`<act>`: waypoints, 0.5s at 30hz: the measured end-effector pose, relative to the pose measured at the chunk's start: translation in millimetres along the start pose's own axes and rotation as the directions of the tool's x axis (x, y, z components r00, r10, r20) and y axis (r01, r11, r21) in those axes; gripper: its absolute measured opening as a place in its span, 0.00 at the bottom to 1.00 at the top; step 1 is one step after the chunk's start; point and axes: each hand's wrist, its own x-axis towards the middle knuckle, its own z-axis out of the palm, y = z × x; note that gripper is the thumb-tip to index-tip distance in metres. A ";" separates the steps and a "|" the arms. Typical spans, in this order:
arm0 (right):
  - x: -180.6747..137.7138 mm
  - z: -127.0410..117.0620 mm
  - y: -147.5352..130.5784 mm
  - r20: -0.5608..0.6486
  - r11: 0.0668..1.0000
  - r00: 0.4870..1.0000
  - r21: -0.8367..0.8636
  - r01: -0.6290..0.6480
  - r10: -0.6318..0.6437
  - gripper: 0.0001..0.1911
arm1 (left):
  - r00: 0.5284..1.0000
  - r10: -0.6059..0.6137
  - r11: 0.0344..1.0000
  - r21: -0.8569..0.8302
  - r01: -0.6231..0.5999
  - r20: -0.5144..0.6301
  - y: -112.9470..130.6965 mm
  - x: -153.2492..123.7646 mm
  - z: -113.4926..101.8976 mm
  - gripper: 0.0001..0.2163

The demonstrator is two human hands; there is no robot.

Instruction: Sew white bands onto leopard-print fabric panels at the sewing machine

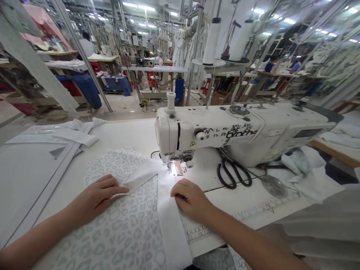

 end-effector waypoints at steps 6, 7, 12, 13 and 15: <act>0.9 -1.9 -2.1 -0.028 1.000 0.999 -0.013 0.019 -0.019 0.14 | 0.999 -0.047 0.999 0.014 0.047 -0.010 -2.9 -0.9 -0.9 0.12; 0.8 -2.1 -2.2 -0.032 1.000 0.999 -0.015 0.018 -0.018 0.14 | 0.999 -0.051 0.998 0.021 0.051 -0.018 -2.9 -0.8 -1.4 0.12; 0.4 -1.8 -3.7 -0.047 0.999 0.999 -0.026 0.019 -0.020 0.14 | 0.996 -0.069 0.997 0.031 0.070 -0.057 -1.3 0.3 -3.1 0.12; 0.6 -1.7 -4.0 -0.051 0.999 0.999 -0.026 0.019 -0.021 0.14 | 0.995 -0.082 0.996 0.028 0.084 -0.063 -0.6 0.5 -2.8 0.11; 1.3 -2.2 -4.4 -0.054 0.999 0.998 -0.028 0.020 -0.022 0.14 | 0.989 -0.124 0.992 0.016 0.125 -0.075 0.7 0.6 -2.7 0.12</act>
